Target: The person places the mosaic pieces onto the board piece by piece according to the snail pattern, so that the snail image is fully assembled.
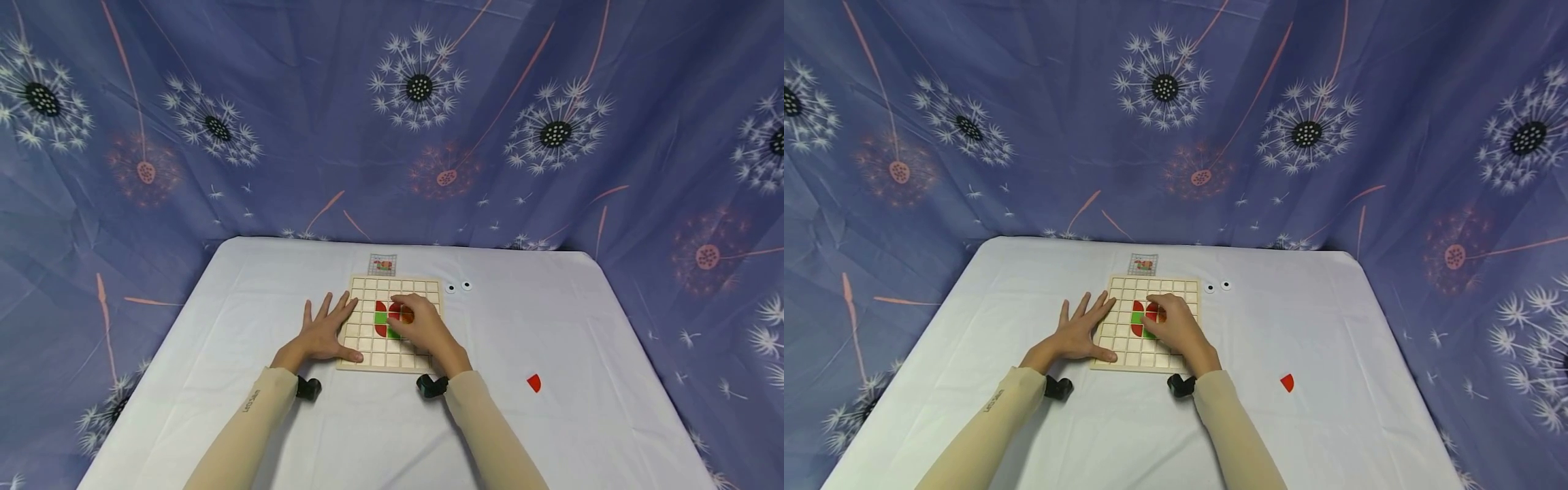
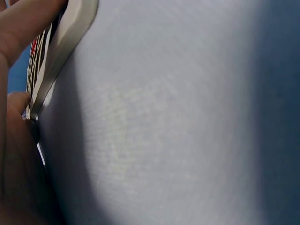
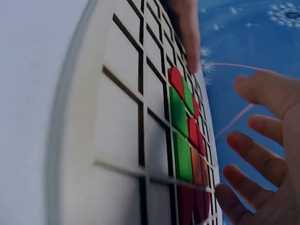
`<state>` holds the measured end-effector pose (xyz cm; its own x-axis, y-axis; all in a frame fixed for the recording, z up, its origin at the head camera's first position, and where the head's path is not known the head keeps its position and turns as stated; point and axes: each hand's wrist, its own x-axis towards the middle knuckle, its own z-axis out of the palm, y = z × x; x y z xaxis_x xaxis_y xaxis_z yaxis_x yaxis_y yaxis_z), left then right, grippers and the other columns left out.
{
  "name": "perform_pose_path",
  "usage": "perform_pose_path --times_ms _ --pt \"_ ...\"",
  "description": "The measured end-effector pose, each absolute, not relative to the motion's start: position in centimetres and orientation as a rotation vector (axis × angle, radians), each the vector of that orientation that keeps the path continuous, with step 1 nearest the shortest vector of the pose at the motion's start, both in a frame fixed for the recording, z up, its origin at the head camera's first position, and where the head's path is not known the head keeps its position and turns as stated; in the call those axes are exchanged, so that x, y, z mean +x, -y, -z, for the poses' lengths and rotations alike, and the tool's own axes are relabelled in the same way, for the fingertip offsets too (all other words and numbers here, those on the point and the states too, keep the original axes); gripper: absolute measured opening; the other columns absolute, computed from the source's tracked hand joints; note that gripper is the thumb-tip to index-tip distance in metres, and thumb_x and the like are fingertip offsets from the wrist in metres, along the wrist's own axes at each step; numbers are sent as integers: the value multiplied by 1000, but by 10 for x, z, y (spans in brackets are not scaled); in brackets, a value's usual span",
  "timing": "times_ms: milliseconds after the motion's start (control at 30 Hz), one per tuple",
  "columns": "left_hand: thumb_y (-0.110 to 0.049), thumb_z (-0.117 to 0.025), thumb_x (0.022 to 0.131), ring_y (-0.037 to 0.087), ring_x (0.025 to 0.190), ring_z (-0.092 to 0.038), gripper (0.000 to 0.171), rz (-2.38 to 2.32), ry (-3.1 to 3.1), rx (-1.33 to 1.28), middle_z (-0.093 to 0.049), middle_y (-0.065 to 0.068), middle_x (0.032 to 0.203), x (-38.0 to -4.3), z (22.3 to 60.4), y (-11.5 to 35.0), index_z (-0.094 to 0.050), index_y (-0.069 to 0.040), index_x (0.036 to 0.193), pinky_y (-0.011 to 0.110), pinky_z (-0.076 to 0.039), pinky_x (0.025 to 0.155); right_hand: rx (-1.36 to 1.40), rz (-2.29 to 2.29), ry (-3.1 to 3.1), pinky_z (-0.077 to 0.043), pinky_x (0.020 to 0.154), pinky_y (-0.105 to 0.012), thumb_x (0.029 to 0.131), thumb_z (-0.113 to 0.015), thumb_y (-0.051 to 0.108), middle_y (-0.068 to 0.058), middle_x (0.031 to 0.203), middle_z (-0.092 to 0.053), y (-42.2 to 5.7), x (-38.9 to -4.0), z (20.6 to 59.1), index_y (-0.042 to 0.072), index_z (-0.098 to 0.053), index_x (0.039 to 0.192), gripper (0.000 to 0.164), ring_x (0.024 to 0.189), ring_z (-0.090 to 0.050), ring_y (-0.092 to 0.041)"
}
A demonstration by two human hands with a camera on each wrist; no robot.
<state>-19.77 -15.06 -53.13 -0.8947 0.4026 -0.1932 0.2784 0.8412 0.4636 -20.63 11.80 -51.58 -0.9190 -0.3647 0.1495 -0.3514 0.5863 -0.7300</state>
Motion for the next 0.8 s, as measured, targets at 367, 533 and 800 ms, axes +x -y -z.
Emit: perform_pose_path --times_ms 367,533,800 --pt "-71 -86 65 43 160 6 133 -662 -2738 522 -3 6 175 -198 534 153 -17 -21 167 74 16 117 -478 1331 -2862 -28 120 -69 85 -83 35 -11 155 -52 -155 -163 516 13 -54 150 75 153 -28 -44" --pt "-71 -86 65 43 160 6 133 -653 -2741 523 -3 6 175 -199 534 152 -17 -21 167 74 16 117 -463 1303 -2926 -25 119 -72 83 -84 39 -13 156 -50 -176 -152 517 11 -50 152 82 153 -26 -49" --pt "-71 -86 65 43 160 6 133 -650 -2736 525 -4 6 175 -198 533 151 -18 -21 167 74 16 117 -382 1141 -3027 -23 118 -72 79 -86 45 -18 157 -48 -206 -128 516 13 -49 154 89 153 -25 -48"
